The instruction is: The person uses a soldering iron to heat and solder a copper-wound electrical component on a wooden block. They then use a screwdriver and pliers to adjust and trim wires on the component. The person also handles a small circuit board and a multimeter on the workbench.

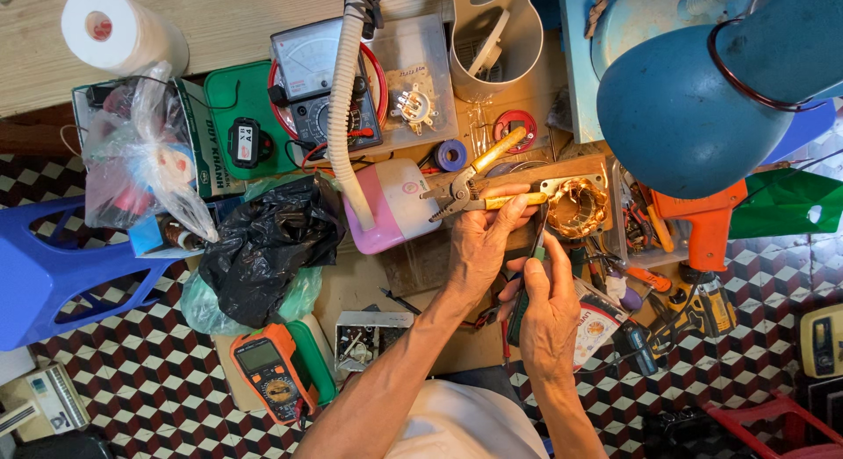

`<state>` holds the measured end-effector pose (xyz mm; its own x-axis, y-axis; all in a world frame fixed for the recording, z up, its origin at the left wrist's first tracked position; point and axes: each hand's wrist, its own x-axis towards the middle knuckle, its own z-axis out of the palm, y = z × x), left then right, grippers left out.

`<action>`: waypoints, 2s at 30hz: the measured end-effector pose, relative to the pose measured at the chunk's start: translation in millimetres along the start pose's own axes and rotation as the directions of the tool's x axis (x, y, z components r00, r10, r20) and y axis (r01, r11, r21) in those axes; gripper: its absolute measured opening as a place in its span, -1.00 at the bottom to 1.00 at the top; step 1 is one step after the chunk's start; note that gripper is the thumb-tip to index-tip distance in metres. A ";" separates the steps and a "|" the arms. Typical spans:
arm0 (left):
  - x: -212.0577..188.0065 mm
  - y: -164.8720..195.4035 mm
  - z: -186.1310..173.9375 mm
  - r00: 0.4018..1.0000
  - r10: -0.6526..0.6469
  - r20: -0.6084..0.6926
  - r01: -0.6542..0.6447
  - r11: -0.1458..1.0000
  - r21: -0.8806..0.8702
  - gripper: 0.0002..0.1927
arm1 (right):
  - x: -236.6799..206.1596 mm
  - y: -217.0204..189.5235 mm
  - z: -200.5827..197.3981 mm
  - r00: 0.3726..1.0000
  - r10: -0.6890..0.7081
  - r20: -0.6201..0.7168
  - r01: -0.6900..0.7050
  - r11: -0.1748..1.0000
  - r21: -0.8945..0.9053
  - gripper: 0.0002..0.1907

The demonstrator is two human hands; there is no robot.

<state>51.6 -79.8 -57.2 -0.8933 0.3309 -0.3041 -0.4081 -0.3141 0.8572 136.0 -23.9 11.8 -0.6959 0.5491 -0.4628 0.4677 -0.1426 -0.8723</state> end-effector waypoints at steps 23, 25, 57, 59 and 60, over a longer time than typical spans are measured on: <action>1.1 -5.6 -1.7 1.000 0.014 0.000 -0.014 1.000 -0.006 -0.64 | 2.7 -5.5 -2.0 0.999 0.044 -0.015 -0.045 0.997 -0.068 -0.49; 1.0 -4.6 -1.9 1.000 0.007 0.001 -0.007 1.000 -0.008 -0.64 | 2.3 -6.6 -2.0 0.998 0.054 -0.016 -0.055 0.997 -0.058 -0.48; 1.8 1.8 3.5 1.000 -0.016 -0.010 0.017 0.999 0.051 -0.63 | 5.0 -6.9 -5.1 0.999 0.042 -0.022 -0.042 0.999 -0.008 -0.49; 0.7 3.1 3.0 1.000 -0.028 -0.003 0.029 0.998 0.049 -0.63 | 4.5 -7.0 -5.3 0.999 0.026 -0.020 -0.026 1.000 -0.017 -0.49; 0.3 3.7 2.9 0.999 -0.034 0.000 0.034 0.998 0.048 -0.62 | 4.2 -7.1 -5.7 1.000 0.018 -0.019 -0.018 1.000 -0.022 -0.50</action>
<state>50.3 -78.3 -53.0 -0.8788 0.3413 -0.3336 -0.4291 -0.2592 0.8653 132.8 -15.9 17.0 -0.6770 0.5620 -0.4753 0.4924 -0.1342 -0.8600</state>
